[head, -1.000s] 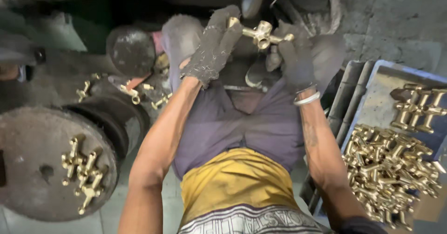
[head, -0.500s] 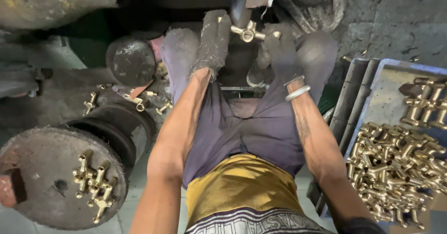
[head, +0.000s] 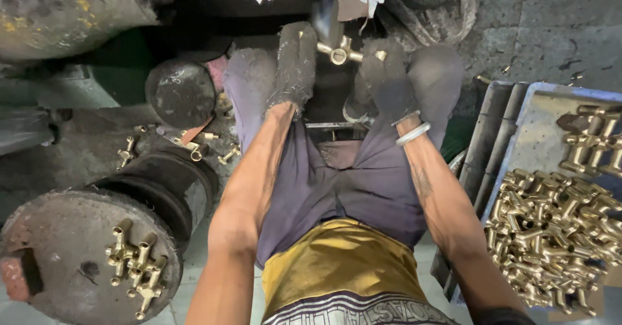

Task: The person sits on the floor and repeatedly picks up brass T-shaped metal fittings from a nearby bin. They press each fitting against a rotating grinding wheel to smooth its surfaces, then place the finished pieces into a blue bin. The process is repeated for multiple fittings.

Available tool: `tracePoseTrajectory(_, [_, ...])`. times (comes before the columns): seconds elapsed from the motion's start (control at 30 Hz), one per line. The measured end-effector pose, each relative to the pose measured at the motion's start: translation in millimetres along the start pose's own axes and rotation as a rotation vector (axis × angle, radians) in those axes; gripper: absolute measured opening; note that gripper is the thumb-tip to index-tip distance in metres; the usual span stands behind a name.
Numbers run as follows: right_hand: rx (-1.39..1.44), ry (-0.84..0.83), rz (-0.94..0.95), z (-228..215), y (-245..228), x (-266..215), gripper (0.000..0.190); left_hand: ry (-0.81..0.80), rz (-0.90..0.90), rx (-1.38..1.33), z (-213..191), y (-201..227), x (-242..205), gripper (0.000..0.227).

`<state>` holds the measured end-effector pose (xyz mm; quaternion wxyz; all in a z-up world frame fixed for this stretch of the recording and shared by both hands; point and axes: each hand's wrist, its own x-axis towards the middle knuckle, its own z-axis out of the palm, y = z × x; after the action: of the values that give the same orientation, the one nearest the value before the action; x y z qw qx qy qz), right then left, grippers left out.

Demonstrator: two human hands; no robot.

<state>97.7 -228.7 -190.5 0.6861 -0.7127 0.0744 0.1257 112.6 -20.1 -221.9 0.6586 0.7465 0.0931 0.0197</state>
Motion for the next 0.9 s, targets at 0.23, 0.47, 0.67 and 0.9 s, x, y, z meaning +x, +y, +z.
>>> tracePoseTrajectory(0.23, [-0.193, -0.013, -0.137, 1.7, -23.9, -13.2, 0.015, -0.007, -0.162, -0.018, -10.0, 62.8, -17.0, 0.039])
tracePoseTrajectory(0.47, [-0.798, 0.004, -0.702, -1.7, -80.5, -85.1, 0.015, -0.135, 0.225, 0.156, -62.1, 153.6, -99.2, 0.039])
tracePoseTrajectory(0.67, [-0.928, -0.031, -0.896, -3.0, -101.6, -124.0, 0.016, -0.211, 0.174, 0.191, -76.4, 187.6, -131.0, 0.039])
tracePoseTrajectory(0.9, [-1.223, 0.063, -0.921, -19.1, -79.0, -129.0, 0.014, -0.215, 0.27, -0.073, -76.3, 178.6, -146.7, 0.044])
